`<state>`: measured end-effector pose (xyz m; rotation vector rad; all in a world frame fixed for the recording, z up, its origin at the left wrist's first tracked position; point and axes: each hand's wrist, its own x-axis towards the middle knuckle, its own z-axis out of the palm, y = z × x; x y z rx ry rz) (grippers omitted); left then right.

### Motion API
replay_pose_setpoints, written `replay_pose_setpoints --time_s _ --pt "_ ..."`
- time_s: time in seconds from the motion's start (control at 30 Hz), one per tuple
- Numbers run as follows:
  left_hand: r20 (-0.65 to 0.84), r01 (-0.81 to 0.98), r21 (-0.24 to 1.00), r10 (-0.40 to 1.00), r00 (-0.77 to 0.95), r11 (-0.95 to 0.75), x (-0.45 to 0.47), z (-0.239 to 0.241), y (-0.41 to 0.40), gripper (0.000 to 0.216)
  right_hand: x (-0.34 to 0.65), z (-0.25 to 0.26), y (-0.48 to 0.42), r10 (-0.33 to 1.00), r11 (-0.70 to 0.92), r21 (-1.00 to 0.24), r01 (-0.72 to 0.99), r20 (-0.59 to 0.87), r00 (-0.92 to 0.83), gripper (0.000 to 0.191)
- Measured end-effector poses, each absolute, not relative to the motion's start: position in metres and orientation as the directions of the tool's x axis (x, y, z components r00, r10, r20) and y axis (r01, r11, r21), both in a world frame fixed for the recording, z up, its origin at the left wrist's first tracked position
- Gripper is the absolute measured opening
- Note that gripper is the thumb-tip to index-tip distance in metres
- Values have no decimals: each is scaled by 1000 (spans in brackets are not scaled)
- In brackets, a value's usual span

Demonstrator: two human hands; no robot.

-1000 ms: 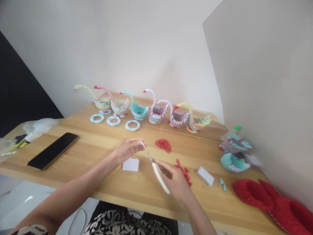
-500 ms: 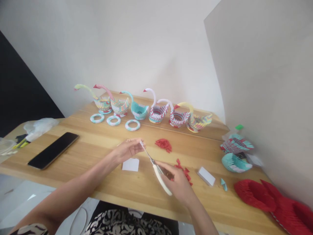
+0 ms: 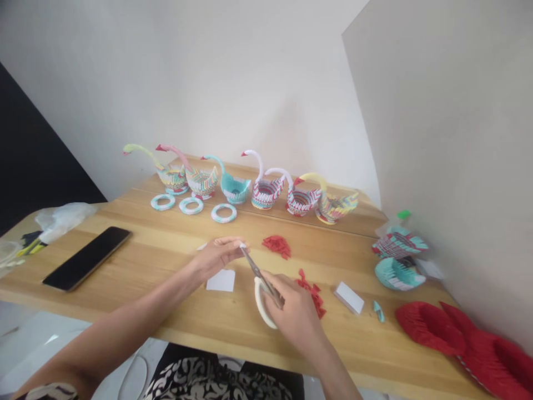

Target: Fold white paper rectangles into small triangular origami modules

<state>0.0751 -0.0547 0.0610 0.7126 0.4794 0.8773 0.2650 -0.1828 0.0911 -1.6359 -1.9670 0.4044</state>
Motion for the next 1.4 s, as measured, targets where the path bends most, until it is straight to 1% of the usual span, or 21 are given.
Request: replay_pose_setpoints --time_s 0.1,0.17,0.23,0.3,0.33,0.4,0.47,0.53,0.6,0.63,0.73,0.8,0.87,0.9,0.97,1.03,1.07,1.13,1.23,1.4 --pt "-105 -530 721 827 553 446 75 60 -54 24 263 95 -180 993 122 -687 716 92 -80 35" --pt "-103 -536 719 830 548 443 75 61 -54 23 262 98 -181 996 88 -756 648 47 -81 36" --pt "-108 -545 711 835 540 444 75 62 -53 21 263 102 -183 995 89 -777 623 38 -95 37" --pt "-128 -564 693 846 517 449 73 63 -51 20 272 107 -184 994 96 -744 661 41 -98 37" --pt "-140 -576 682 853 503 451 72 63 -50 18 281 109 -182 996 88 -710 699 39 -85 38" --pt "-156 -595 663 861 484 454 71 62 -48 15 307 111 -171 999 22 -617 787 50 11 42" --pt "-157 -602 652 859 487 460 70 61 -47 14 342 111 -154 984 -103 -457 883 84 159 46" --pt "-145 -601 648 850 506 468 70 60 -48 14 380 105 -135 967 -153 -276 949 156 201 45" --pt "-127 -601 647 844 521 469 70 59 -49 15 414 94 -119 965 -189 -101 977 167 203 43" --pt "-118 -600 650 842 527 467 71 58 -49 15 429 88 -114 972 -179 -37 983 151 182 41" --pt "-102 -592 665 840 533 456 71 59 -50 17 456 70 -105 990 -110 62 992 100 104 32" --pt "-96 -583 676 839 536 450 72 59 -51 19 456 65 -101 990 -92 92 991 114 82 26" --pt "-90 -574 687 836 542 446 72 61 -52 21 437 68 -99 977 -60 86 994 211 41 24" --pt "-90 -568 692 833 545 446 73 61 -54 22 421 72 -99 955 -6 58 998 296 -11 25" --pt "-97 -555 702 832 546 446 74 63 -56 24 376 83 -102 883 202 -28 979 437 -170 27" --pt "-107 -542 711 831 546 448 75 64 -58 25 325 92 -106 822 357 -119 926 511 -252 23" --pt "-110 -538 714 831 546 448 76 64 -59 25 301 95 -109 797 406 -155 900 542 -266 21" --pt "-104 -539 714 829 550 448 77 64 -60 24 263 98 -113 742 498 -177 849 593 -312 18" --pt "-98 -560 693 829 550 454 78 64 -61 21 237 95 -115 716 509 -176 843 631 -300 16" --pt "-101 -577 673 831 547 462 78 65 -61 21 233 90 -109 707 507 -154 848 638 -307 14"
